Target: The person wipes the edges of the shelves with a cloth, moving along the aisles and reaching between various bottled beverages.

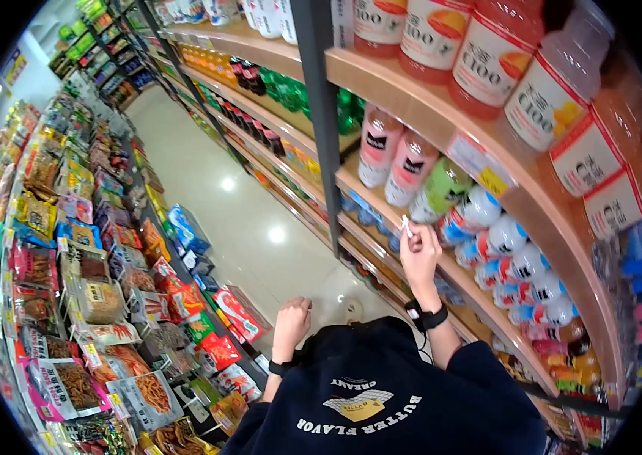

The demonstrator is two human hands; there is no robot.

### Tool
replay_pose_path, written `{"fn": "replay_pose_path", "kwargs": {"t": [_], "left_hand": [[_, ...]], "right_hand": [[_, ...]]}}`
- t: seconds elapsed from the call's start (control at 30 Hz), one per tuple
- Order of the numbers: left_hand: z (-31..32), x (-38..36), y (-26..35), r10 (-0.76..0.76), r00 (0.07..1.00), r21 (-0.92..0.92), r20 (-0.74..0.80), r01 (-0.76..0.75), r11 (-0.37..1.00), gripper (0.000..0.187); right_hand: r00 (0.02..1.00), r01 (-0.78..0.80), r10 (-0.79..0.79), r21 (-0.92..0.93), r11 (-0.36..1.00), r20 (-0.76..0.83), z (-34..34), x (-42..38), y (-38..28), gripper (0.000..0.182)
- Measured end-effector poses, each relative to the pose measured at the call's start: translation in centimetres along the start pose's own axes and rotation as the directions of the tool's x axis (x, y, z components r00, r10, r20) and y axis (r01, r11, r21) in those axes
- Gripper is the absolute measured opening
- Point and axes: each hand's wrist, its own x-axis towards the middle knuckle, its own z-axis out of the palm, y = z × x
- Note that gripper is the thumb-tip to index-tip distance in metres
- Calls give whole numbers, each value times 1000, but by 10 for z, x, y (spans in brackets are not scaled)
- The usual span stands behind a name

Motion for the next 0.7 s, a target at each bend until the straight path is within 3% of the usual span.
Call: {"fn": "replay_pose_path", "kwargs": {"t": [0.2,0.33,0.4,0.53,0.67,0.7], "left_hand": [[-3,34,8,-60,996,-37,-62,58,998,8],[5,44,7,-37,998,-16,-44,37,999,8],[4,50,2,-47,998,-25,-38,46,999,8],[1,59,-18,-68,996,-11,-62,67,998,8],[-11,68,-45,-50,997,-38,-66,47,998,9],[-14,72,-55,-36,997,-44,-72,32,998,9]], "right_hand": [[982,36,-50,76,996,184,13,25,-31,11],[967,163,-198,204,965,162,33,29,-48,18],[949,99,-162,233,967,270,42,30,-61,17],[891,151,-289,374,915,349,76,40,-71,16],[888,269,-350,282,921,297,117,61,-88,24],[919,177,-260,279,944,297,131,63,-87,25]]}}
